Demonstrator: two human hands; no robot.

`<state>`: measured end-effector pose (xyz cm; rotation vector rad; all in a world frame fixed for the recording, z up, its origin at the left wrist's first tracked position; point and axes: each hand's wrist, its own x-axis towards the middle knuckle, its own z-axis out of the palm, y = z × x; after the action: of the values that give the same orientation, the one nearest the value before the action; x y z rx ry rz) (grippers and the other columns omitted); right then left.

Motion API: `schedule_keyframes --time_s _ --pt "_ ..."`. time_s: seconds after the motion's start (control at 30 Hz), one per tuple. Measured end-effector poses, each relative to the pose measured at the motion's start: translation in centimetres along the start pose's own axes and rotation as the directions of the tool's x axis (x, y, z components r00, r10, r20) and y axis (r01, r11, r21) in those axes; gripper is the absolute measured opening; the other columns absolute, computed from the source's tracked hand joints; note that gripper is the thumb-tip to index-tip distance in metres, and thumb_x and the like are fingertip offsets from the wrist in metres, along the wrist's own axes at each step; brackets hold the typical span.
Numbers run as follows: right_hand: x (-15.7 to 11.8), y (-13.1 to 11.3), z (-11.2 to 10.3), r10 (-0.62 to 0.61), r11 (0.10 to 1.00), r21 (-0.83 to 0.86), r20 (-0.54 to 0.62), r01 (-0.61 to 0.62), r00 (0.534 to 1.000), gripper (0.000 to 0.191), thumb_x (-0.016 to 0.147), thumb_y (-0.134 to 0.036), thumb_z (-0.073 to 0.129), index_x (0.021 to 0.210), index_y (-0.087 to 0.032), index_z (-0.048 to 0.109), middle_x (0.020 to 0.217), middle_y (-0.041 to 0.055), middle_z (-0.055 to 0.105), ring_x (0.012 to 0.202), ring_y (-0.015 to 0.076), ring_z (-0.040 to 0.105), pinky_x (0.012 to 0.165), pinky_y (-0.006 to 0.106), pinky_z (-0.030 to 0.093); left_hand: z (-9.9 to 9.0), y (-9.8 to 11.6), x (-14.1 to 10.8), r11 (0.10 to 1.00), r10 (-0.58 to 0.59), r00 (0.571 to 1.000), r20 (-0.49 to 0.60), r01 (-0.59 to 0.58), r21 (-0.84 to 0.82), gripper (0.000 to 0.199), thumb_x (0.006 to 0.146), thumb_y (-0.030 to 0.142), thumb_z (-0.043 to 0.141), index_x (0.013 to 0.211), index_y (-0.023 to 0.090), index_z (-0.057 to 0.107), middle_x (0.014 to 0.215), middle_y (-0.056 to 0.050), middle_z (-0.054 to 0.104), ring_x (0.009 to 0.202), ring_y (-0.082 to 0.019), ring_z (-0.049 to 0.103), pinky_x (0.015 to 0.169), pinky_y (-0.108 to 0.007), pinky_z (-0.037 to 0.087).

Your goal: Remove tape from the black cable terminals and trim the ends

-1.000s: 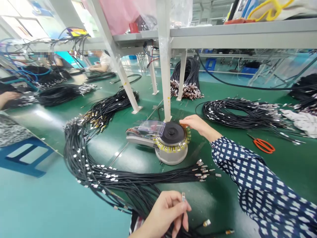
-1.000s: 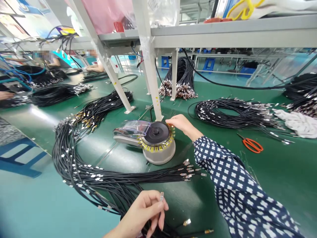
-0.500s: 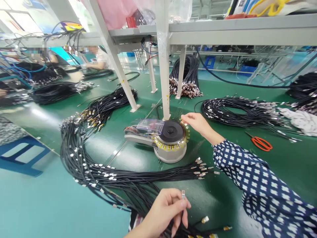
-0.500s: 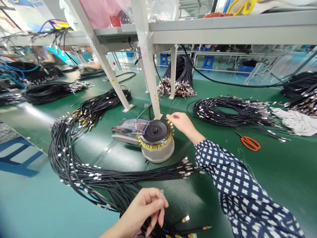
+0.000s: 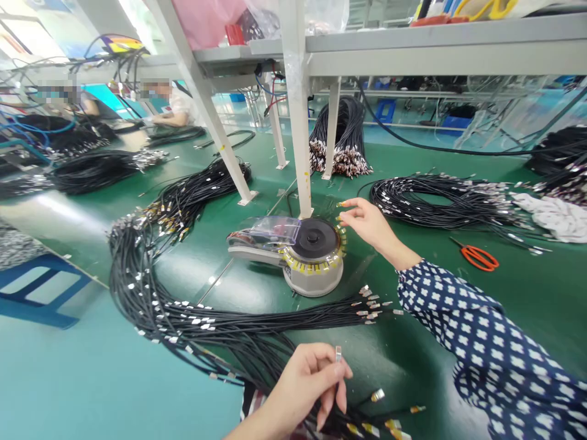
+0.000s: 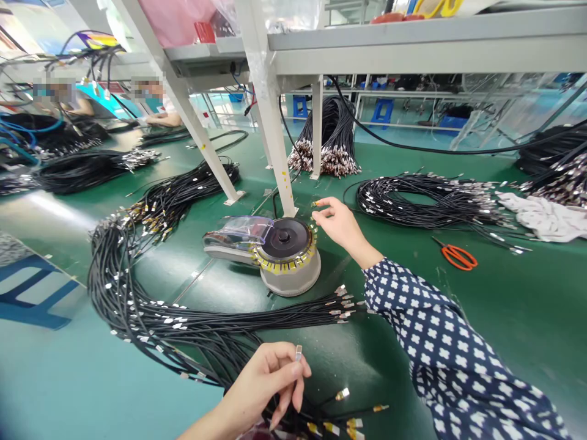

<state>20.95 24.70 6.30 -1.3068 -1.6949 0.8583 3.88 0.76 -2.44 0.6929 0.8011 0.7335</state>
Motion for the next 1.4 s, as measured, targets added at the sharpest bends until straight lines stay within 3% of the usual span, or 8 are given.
schedule_keyframes --time_s 0.27,0.4,0.5,0.53,0.6,0.7,0.87,1.4 --pt "-0.4 -0.2 0.9 0.020 0.999 0.045 -0.003 -0.020 1.000 0.040 0.067 -0.020 0.078 0.102 -0.019 0.060 0.092 0.0046 0.068 0.064 0.0158 0.067 0.065 0.033 0.055 0.0 0.1 -0.3 1.000 -0.008 1.000 -0.017 0.008 0.018 0.039 0.082 0.048 0.072 0.080 0.010 0.064 0.055 -0.006 0.068 0.026 -0.005 0.044 0.026 -0.013 0.028" --pt "-1.2 -1.9 0.2 -0.084 0.995 0.050 -0.084 0.088 0.993 0.036 0.071 -0.016 0.074 0.105 -0.022 0.062 0.097 0.0030 0.066 0.069 0.0149 0.066 0.070 0.032 0.054 0.0 0.2 -0.4 1.000 0.005 1.000 -0.024 -0.005 0.025 0.041 0.082 0.050 0.071 0.081 0.010 0.063 0.055 -0.006 0.068 0.027 -0.005 0.045 0.027 -0.013 0.030" --pt "-4.4 -3.1 -0.7 -0.171 0.967 0.156 -0.195 0.202 0.966 0.032 0.075 -0.022 0.075 0.105 -0.023 0.063 0.102 0.0038 0.067 0.080 0.0166 0.067 0.079 0.033 0.054 0.0 0.8 -0.5 0.999 0.044 0.999 -0.028 -0.044 0.014 0.039 0.082 0.048 0.072 0.090 0.011 0.060 0.059 -0.005 0.069 0.029 -0.005 0.047 0.028 -0.013 0.034" --pt "-6.1 -3.2 -0.9 -0.140 0.953 0.248 -0.155 0.176 0.978 0.029 0.075 -0.025 0.076 0.102 -0.023 0.064 0.103 0.0041 0.068 0.080 0.0170 0.067 0.080 0.033 0.054 0.0 1.1 -0.6 0.998 0.061 0.998 -0.035 -0.061 0.007 0.040 0.081 0.047 0.073 0.094 0.012 0.058 0.060 -0.004 0.069 0.030 -0.006 0.048 0.029 -0.014 0.036" --pt "-9.9 -3.1 -0.8 -0.007 0.904 0.426 0.090 -0.032 0.996 0.026 0.076 -0.031 0.079 0.097 -0.023 0.067 0.100 0.0041 0.071 0.085 0.0183 0.068 0.083 0.034 0.055 0.1 1.9 -0.7 0.995 0.095 0.993 -0.068 -0.095 -0.006 0.041 0.081 0.046 0.074 0.100 0.015 0.054 0.062 -0.002 0.069 0.032 -0.007 0.050 0.031 -0.015 0.041" --pt "-15.7 -2.1 0.1 0.212 0.785 0.487 0.369 -0.383 0.905 0.018 0.083 -0.038 0.073 0.095 -0.024 0.072 0.094 0.0039 0.074 0.087 0.0178 0.068 0.083 0.031 0.054 0.5 3.0 -1.0 0.992 0.122 0.985 -0.122 -0.123 -0.003 0.042 0.082 0.041 0.073 0.107 0.017 0.049 0.063 -0.001 0.070 0.034 -0.008 0.053 0.032 -0.016 0.045" --pt "-20.4 -0.7 2.3 0.316 0.703 0.535 0.355 -0.469 0.880 0.014 0.075 -0.040 0.080 0.075 -0.026 0.076 0.098 0.0031 0.072 0.091 0.0195 0.066 0.085 0.031 0.053 0.9 3.3 -1.4 0.992 0.128 0.978 -0.164 -0.127 0.018 0.042 0.083 0.037 0.073 0.110 0.017 0.048 0.064 0.000 0.070 0.037 -0.009 0.055 0.036 -0.019 0.050" --pt "-22.1 0.2 4.8 0.341 0.694 0.550 0.316 -0.464 0.885 0.009 0.072 -0.033 0.082 0.072 -0.026 0.077 0.100 0.0023 0.065 0.089 0.0172 0.063 0.089 0.033 0.047 1.4 3.0 -2.1 0.989 0.140 0.969 -0.202 -0.129 0.070 0.041 0.084 0.033 0.072 0.113 0.016 0.050 0.065 0.000 0.070 0.040 -0.009 0.058 0.039 -0.020 0.053"
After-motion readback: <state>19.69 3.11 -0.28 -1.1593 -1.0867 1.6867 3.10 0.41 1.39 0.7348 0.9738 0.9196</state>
